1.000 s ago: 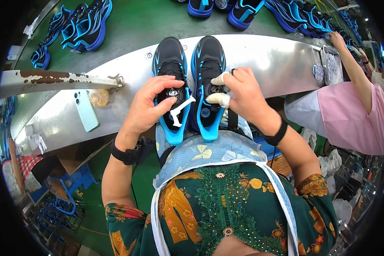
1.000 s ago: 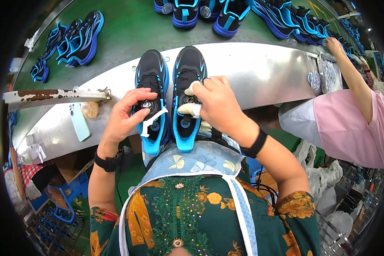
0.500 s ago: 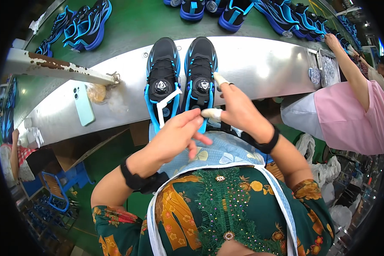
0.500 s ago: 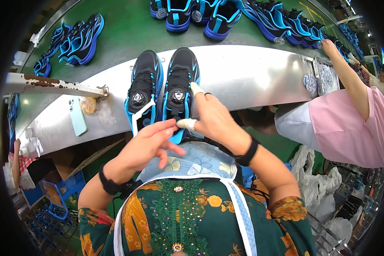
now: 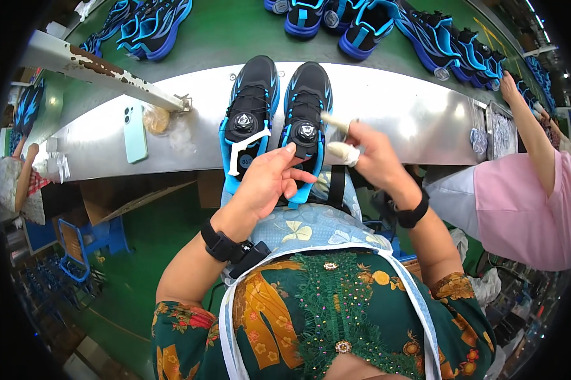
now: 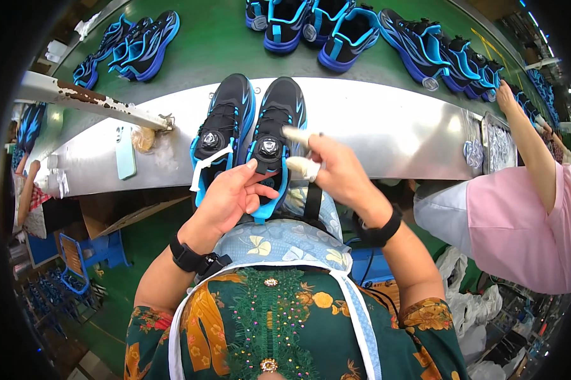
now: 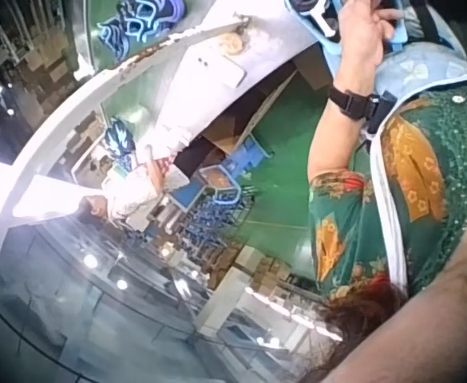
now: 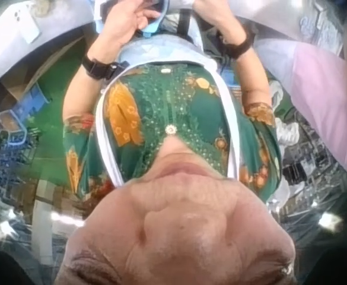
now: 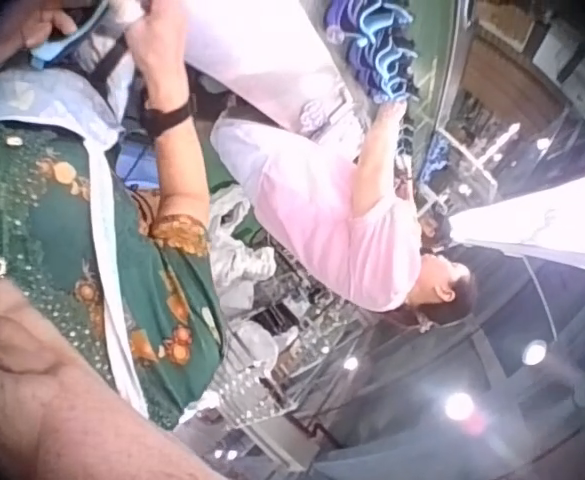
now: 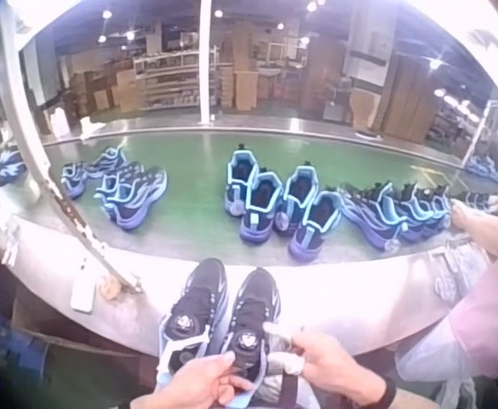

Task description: Inspecting and cleaning finished shoes on a production line.

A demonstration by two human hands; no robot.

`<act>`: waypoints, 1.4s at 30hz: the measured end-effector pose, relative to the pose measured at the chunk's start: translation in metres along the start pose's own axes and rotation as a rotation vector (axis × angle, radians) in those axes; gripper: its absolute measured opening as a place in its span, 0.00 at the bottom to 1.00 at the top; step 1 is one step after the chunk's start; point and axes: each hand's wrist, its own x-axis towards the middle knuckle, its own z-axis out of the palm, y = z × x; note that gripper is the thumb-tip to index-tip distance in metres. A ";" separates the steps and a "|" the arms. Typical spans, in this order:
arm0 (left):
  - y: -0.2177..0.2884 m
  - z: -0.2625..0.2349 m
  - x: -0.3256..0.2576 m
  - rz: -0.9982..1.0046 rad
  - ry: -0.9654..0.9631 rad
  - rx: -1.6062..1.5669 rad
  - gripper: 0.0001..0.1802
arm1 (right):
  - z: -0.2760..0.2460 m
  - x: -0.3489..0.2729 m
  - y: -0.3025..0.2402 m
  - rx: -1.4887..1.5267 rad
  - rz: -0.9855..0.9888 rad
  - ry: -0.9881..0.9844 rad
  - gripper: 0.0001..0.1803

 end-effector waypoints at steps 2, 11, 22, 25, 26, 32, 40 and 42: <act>-0.008 -0.003 0.003 -0.012 -0.020 -0.005 0.21 | -0.007 0.016 -0.012 -0.130 -0.332 0.005 0.28; -0.010 0.003 0.008 -0.054 0.001 0.026 0.22 | 0.012 0.035 -0.002 -0.213 -0.323 -0.009 0.17; -0.013 0.001 0.013 -0.039 0.023 -0.063 0.19 | -0.012 0.072 -0.020 -0.132 -0.258 -0.485 0.11; -0.014 -0.002 0.013 -0.058 -0.022 -0.077 0.18 | -0.020 0.067 -0.022 -0.100 -0.268 -0.433 0.15; -0.015 -0.001 0.011 -0.039 -0.024 -0.091 0.17 | -0.021 0.064 -0.020 -0.098 -0.265 -0.437 0.15; -0.009 -0.007 0.014 -0.073 -0.147 -0.041 0.18 | 0.005 0.033 -0.019 -0.471 -0.340 0.001 0.17; 0.079 -0.005 -0.061 0.300 -0.314 0.557 0.15 | -0.024 0.054 -0.023 -0.196 -0.154 -0.019 0.12; 0.088 -0.021 -0.047 0.558 0.226 0.548 0.18 | -0.027 0.079 -0.032 -0.278 -0.198 -0.054 0.14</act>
